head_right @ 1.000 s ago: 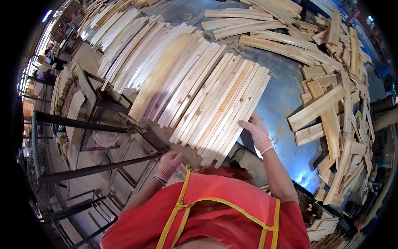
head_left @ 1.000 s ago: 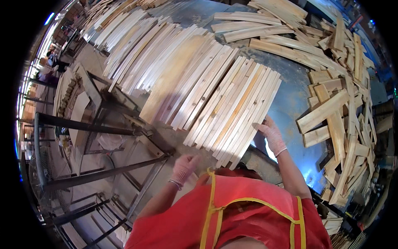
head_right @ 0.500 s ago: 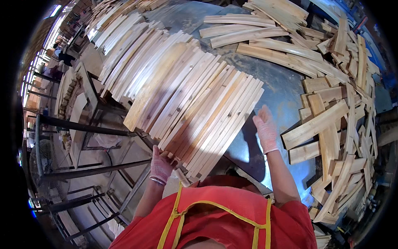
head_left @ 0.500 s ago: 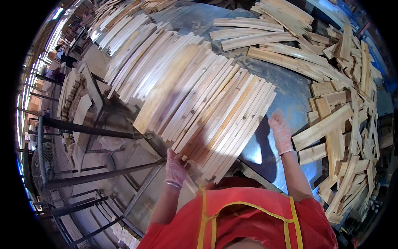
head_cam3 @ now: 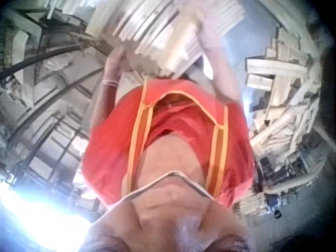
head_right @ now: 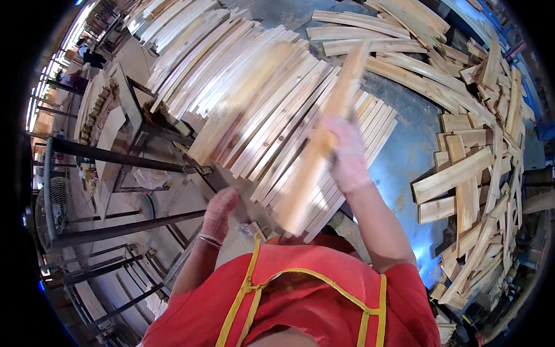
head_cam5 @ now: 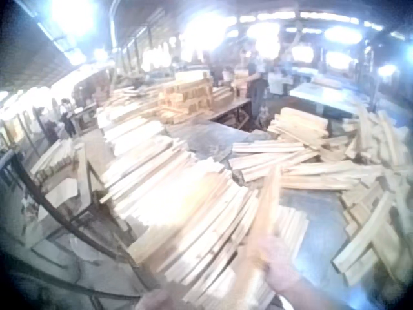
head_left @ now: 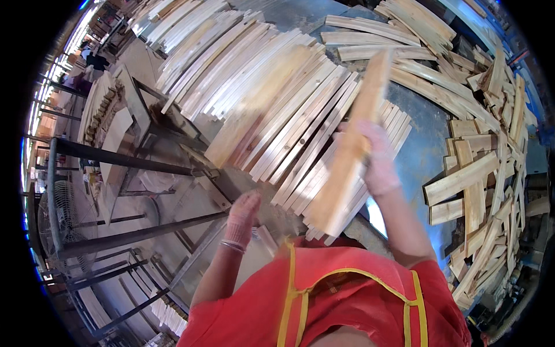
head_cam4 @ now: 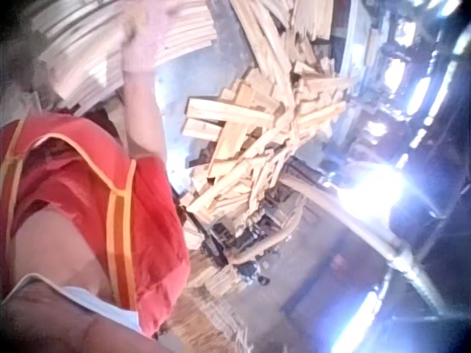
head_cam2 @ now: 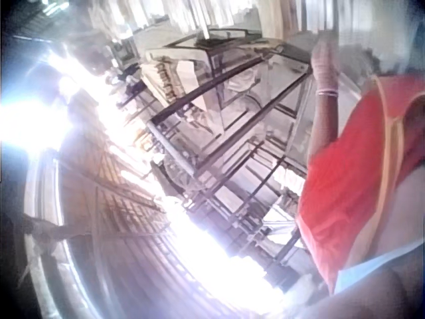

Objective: The person picks up individual wooden planks from a large pile on a metal table and stacks them neatly in a separate pile. The person handles the planks one by one, aligning them carefully to form a uniform stack.

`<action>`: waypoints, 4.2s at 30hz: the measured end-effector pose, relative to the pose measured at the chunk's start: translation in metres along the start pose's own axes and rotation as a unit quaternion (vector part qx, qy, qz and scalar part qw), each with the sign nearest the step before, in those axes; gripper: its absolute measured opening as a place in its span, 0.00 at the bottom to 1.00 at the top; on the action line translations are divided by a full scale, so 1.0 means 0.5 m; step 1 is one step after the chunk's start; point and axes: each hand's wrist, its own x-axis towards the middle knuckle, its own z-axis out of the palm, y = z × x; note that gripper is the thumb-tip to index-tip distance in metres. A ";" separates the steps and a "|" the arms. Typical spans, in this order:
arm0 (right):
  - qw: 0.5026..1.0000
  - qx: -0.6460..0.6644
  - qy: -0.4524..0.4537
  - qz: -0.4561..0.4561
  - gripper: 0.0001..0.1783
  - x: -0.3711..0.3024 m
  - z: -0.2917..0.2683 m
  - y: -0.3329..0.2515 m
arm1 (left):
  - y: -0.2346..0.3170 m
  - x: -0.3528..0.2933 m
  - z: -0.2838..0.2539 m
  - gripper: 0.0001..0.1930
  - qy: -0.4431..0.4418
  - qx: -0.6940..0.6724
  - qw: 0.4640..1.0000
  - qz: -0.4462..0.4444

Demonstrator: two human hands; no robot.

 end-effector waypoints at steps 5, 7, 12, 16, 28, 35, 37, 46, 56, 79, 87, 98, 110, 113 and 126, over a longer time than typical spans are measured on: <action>0.959 -0.180 0.135 -0.172 0.41 -0.067 -0.194 -0.042 | -0.223 0.053 -0.014 0.24 -0.114 -0.082 0.972 -0.187; 0.932 -0.241 0.214 -0.167 0.42 -0.066 -0.307 -0.013 | -0.247 0.079 0.024 0.24 -0.113 -0.190 0.950 -0.221; 0.899 -0.306 0.313 -0.016 0.52 -0.059 -0.451 0.150 | -0.190 0.096 0.076 0.23 -0.021 -0.295 0.925 -0.239; 0.955 -0.096 0.281 -0.015 0.61 -0.032 -0.312 0.240 | -0.099 0.057 0.019 0.28 -0.053 -0.151 0.981 -0.108; 0.938 -0.218 0.266 -0.033 0.51 -0.060 -0.320 0.123 | 0.290 0.135 0.133 0.39 -0.247 0.032 0.962 -0.112; 0.985 0.095 0.112 -0.093 0.47 -0.063 -0.245 0.043 | 0.132 -0.026 0.349 0.47 -0.327 0.438 0.815 0.193; 0.998 0.016 0.061 -0.027 0.35 -0.062 -0.282 0.030 | 0.069 -0.054 0.397 0.44 -0.248 0.522 0.769 0.275; 0.921 -0.281 0.270 0.014 0.19 -0.085 -0.509 0.084 | -0.269 0.016 0.027 0.28 -0.044 0.031 0.991 -0.119; 0.940 -0.233 0.250 -0.014 0.51 -0.004 -0.354 0.212 | -0.146 0.002 0.127 0.25 -0.028 -0.127 0.982 -0.138; 0.980 -0.090 0.168 -0.053 0.24 0.067 -0.398 -0.022 | 0.294 0.182 0.011 0.39 -0.243 -0.036 0.969 0.041; 0.945 -0.292 0.146 0.009 0.16 0.202 -0.090 0.103 | 0.301 0.374 -0.119 0.52 0.056 0.550 0.818 0.160; 0.969 -0.217 0.115 -0.001 0.46 0.276 0.174 0.317 | 0.234 0.331 -0.012 0.39 -0.087 0.415 0.895 0.139; 0.974 -0.214 0.013 0.076 0.49 0.283 0.122 0.258 | 0.313 0.361 0.015 0.32 -0.216 0.147 0.965 0.015; 0.982 -0.183 0.027 0.035 0.45 0.296 0.133 0.276 | 0.339 0.359 0.029 0.36 -0.128 0.270 0.950 0.095; 0.978 -0.189 -0.009 0.087 0.62 0.239 0.269 0.400 | 0.419 0.459 -0.044 0.56 -0.056 0.561 0.801 0.202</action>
